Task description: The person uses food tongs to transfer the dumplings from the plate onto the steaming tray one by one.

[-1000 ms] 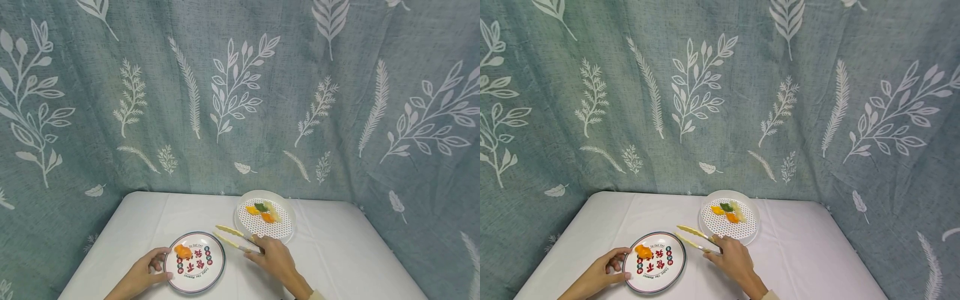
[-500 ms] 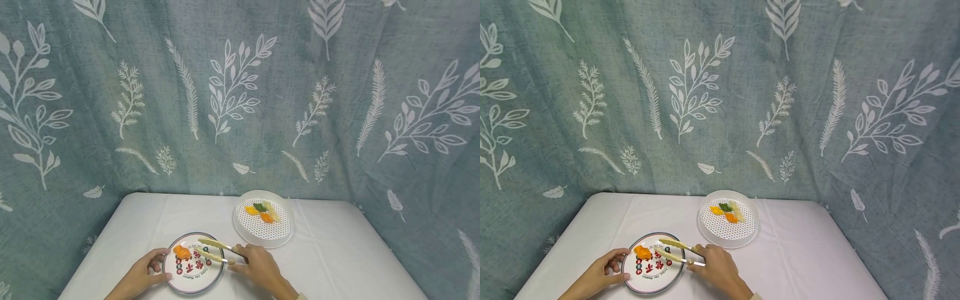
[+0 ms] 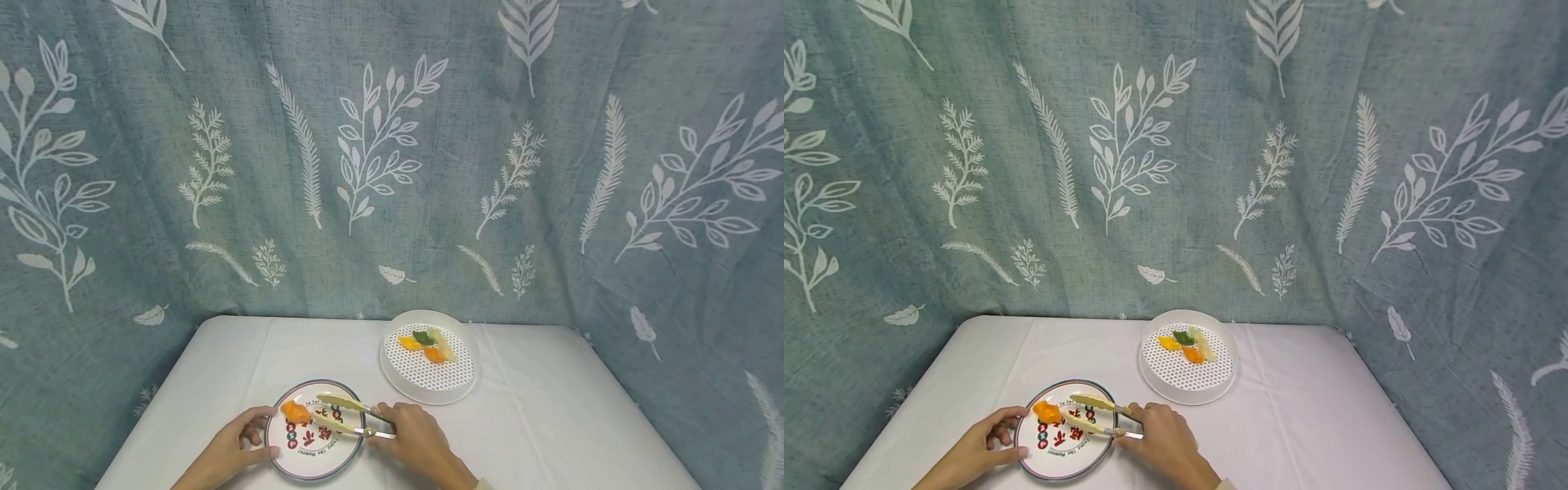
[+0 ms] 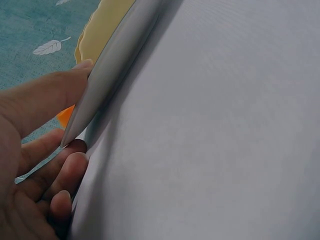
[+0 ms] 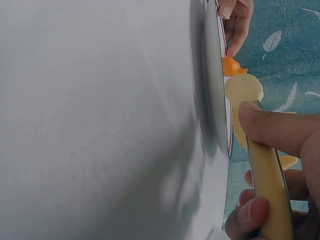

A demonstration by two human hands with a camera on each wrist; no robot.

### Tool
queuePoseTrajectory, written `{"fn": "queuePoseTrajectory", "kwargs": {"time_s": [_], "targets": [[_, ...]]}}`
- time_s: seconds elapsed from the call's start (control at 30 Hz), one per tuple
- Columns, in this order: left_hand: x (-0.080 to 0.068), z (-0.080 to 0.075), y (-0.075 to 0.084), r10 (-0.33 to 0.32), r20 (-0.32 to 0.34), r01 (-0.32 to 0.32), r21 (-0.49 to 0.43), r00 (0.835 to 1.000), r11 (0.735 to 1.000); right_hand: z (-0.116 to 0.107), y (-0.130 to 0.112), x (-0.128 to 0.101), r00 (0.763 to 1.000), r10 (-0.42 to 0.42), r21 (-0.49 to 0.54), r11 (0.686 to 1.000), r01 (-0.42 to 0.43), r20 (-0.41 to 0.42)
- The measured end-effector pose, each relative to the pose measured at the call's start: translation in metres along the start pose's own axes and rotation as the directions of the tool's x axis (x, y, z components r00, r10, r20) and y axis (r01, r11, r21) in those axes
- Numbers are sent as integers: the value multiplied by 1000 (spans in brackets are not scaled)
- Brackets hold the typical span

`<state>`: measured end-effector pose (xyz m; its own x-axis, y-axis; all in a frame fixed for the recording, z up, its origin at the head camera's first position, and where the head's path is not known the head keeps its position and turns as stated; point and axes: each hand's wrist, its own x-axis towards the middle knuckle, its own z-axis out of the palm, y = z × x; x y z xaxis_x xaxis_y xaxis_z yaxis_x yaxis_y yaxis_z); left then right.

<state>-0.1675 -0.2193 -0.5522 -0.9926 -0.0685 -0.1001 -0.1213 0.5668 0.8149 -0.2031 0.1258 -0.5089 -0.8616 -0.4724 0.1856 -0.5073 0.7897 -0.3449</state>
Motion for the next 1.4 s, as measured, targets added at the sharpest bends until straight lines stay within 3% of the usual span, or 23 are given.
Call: {"fn": "queuePoseTrajectory", "kwargs": {"time_s": [0.63, 1.0, 1.4], "targets": [[-2, 1, 0, 0, -10, 0, 3, 1000, 1000, 4, -1, 5, 1000, -18, 15, 1000, 18, 1], [-2, 1, 1, -3, -14, 3, 12, 1000, 1000, -1, -8, 4, 999, 37, 21, 999, -37, 12], [-2, 1, 2, -2, -10, 3, 19, 1000, 1000, 4, -15, 7, 999, 27, 48, 998, -28, 28]]}}
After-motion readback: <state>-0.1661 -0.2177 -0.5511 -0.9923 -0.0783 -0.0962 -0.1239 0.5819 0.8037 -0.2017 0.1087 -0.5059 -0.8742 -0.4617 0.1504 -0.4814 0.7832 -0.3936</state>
